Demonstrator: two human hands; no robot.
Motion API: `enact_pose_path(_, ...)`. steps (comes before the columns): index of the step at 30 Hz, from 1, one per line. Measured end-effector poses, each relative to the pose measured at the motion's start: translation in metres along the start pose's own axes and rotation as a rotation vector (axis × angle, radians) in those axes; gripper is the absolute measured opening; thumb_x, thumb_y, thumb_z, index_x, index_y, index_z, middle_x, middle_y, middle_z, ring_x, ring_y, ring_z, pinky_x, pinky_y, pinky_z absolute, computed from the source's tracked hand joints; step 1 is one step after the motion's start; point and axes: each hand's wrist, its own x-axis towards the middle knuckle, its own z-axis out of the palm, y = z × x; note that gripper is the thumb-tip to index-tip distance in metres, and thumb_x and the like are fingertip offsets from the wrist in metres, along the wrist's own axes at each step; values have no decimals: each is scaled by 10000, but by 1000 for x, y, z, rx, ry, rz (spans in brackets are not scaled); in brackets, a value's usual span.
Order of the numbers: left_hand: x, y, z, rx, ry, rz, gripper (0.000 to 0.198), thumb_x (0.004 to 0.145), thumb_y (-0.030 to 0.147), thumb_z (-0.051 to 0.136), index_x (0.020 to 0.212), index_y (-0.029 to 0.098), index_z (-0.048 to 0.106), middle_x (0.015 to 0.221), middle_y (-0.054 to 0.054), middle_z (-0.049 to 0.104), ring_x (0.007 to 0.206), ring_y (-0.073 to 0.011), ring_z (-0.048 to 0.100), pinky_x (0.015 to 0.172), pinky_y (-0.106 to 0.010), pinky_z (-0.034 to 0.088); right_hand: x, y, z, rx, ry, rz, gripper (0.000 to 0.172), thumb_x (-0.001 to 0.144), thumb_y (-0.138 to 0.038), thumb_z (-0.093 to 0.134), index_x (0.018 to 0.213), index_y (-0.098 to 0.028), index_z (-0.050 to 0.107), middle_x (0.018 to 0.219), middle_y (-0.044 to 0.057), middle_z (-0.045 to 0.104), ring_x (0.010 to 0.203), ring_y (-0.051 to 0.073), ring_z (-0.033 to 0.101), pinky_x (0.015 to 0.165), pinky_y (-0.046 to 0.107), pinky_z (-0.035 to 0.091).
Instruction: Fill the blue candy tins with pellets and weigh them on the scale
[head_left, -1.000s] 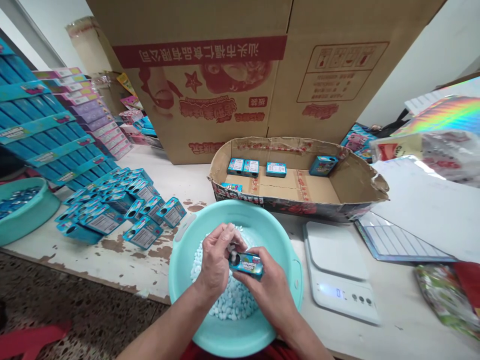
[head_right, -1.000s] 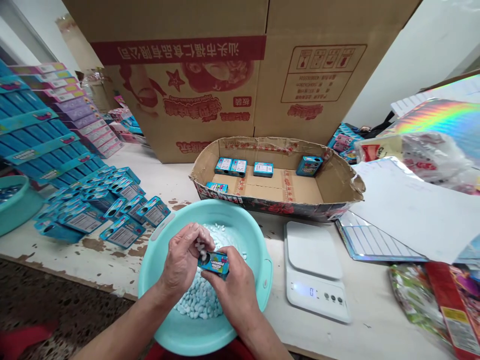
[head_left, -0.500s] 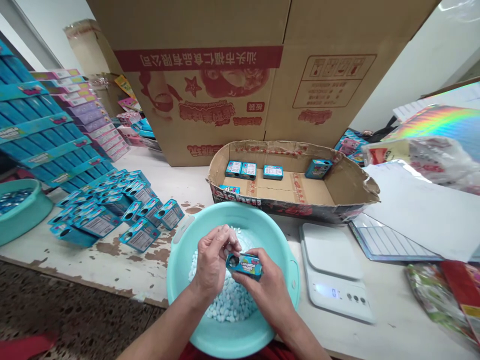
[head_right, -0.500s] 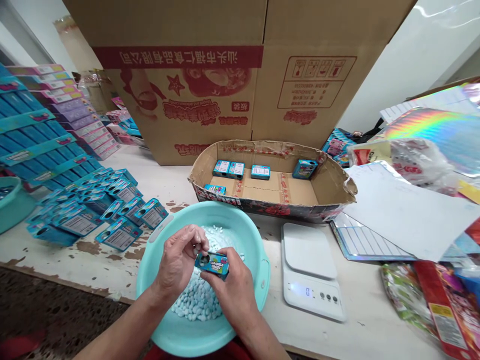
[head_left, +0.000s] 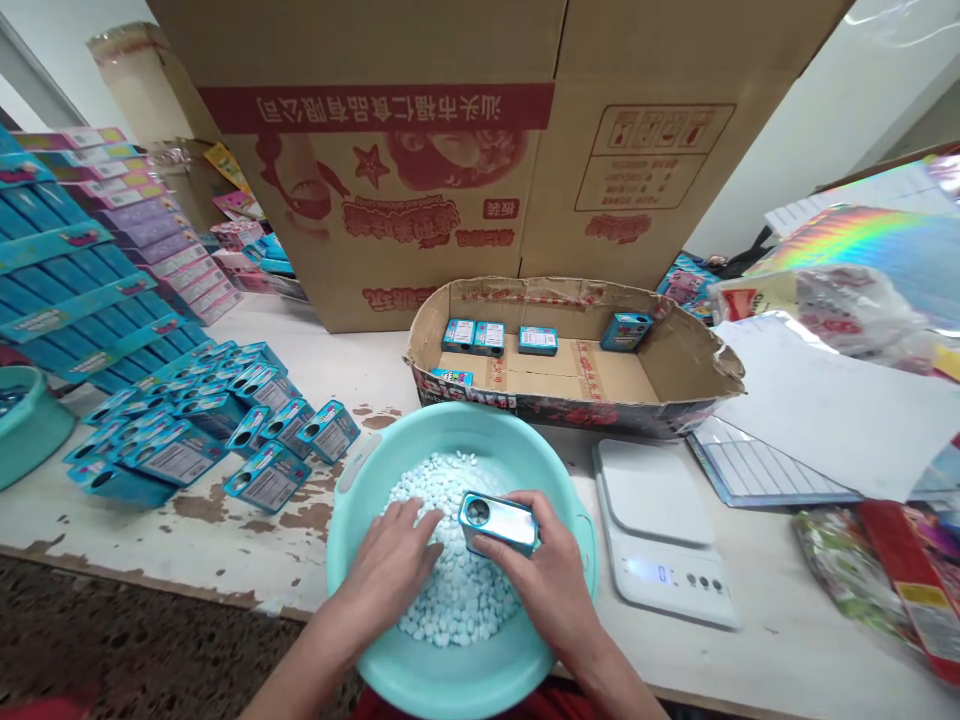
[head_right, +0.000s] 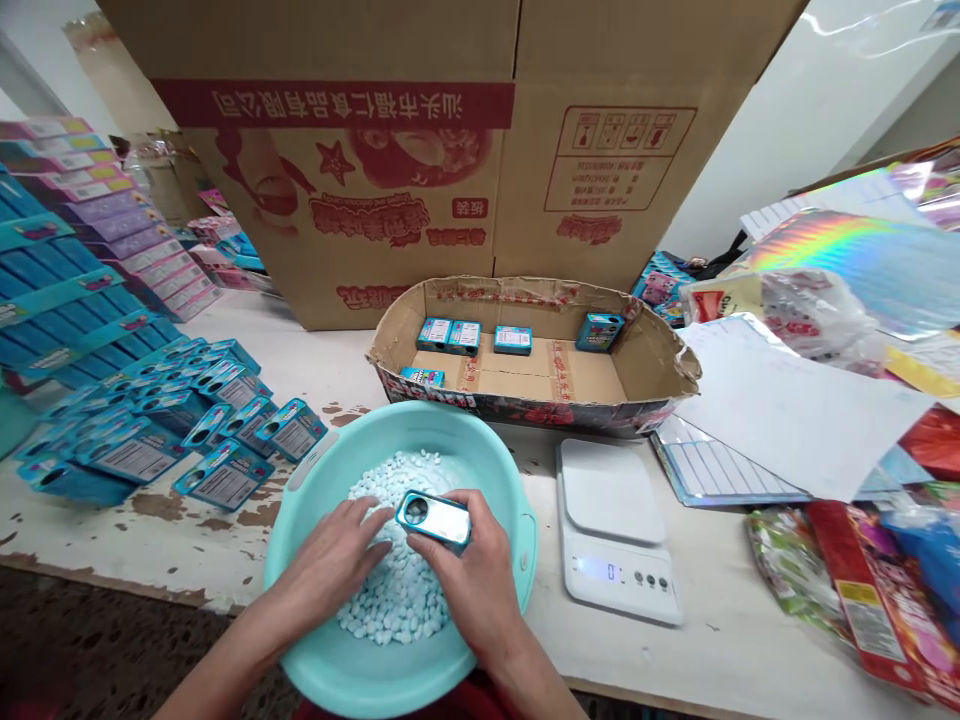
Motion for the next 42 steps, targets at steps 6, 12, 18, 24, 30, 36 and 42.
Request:
enact_pose_path(6, 2, 2, 8, 179, -220, 115, 400, 905, 325, 400, 1275, 242, 529, 1257, -94, 568, 1147, -286, 509, 946, -448, 409, 2, -16, -23, 190, 146, -136, 384, 612, -345, 814, 893, -200, 597, 806, -6, 671, 702, 165, 639, 636, 249, 526)
enact_pose_path(12, 6, 5, 3, 217, -271, 84, 426, 898, 303, 382, 1287, 241, 544, 1310, -103, 549, 1198, -301, 497, 982, -467, 396, 32, -14, -110, -4, 738, -295, 445, 567, -420, 807, 885, -184, 604, 752, 2, 636, 630, 162, 599, 569, 266, 501)
enact_pose_path(18, 6, 4, 6, 202, -242, 63, 440, 884, 308, 390, 1290, 253, 549, 1332, -102, 543, 1223, -299, 489, 1002, -474, 388, 68, 53, -155, -166, 877, -101, 540, 500, -537, 766, 860, -171, 595, 781, 26, 619, 717, 196, 567, 697, 345, 488)
enact_pose_path(24, 6, 5, 5, 220, -262, 56, 456, 886, 287, 363, 1303, 232, 540, 1375, -118, 508, 1241, -315, 471, 990, -496, 392, 73, 92, -163, -173, 890, 9, 627, 554, -575, 735, 985, -155, 560, 885, 70, 628, 806, 227, 586, 799, 392, 473)
enact_pose_path(30, 9, 0, 7, 196, -289, 56, 475, 884, 316, 362, 1327, 245, 518, 1395, -117, 490, 1259, -319, 458, 998, -505, 386, 41, 79, -147, -232, 998, -191, 790, 688, -475, 723, 1317, -148, 375, 1340, 172, 428, 1198, 283, 472, 995, 444, 405)
enact_pose_path(36, 14, -6, 13, 251, -332, 62, 486, 885, 323, 368, 1342, 239, 510, 1388, -103, 505, 1266, -325, 457, 1013, -496, 385, -26, 61, -83, -427, 660, -537, 374, 825, -181, 623, 1174, -226, 496, 1119, 92, 556, 1136, 259, 509, 969, 461, 422)
enact_pose_path(42, 16, -13, 23, 297, -239, 124, 457, 873, 309, 411, 1299, 229, 557, 1323, -112, 564, 1219, -316, 506, 1007, -479, 405, -30, 33, -17, -467, -3, -835, 221, 901, -309, 529, 1097, -213, 497, 936, 47, 657, 860, 192, 604, 716, 328, 493)
